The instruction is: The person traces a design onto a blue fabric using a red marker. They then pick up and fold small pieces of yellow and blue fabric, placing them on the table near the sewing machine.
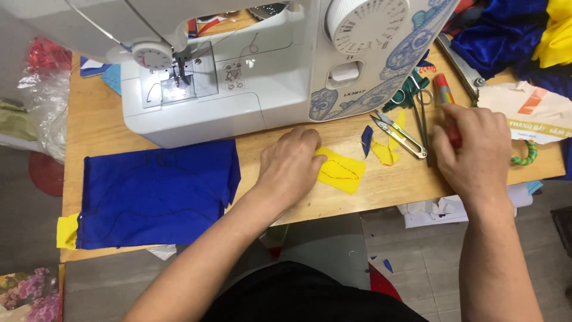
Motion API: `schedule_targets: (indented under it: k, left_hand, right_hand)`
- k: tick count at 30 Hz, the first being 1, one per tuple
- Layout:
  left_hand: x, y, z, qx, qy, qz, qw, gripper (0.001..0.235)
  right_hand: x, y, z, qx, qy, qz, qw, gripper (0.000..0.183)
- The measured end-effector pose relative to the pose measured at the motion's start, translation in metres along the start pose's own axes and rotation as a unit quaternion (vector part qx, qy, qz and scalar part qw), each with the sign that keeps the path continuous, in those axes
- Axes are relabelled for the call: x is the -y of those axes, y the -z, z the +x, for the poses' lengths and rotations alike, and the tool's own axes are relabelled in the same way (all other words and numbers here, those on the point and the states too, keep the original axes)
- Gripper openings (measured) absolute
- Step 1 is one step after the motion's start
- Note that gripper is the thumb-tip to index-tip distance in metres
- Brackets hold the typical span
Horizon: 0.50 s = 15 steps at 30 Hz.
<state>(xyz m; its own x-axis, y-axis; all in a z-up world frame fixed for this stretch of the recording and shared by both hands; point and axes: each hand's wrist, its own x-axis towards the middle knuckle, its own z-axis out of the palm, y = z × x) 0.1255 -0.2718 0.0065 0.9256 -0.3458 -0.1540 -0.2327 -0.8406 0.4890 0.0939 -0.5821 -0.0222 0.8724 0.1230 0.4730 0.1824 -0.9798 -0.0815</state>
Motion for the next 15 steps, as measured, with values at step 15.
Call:
schedule_targets:
  k: [15]
  left_hand:
    - [0.029, 0.017, -0.062, -0.052, 0.006, -0.078, 0.996, 0.021]
  right_hand:
    - [0.157, 0.010, -0.031, 0.007, 0.052, 0.295, 0.954, 0.010]
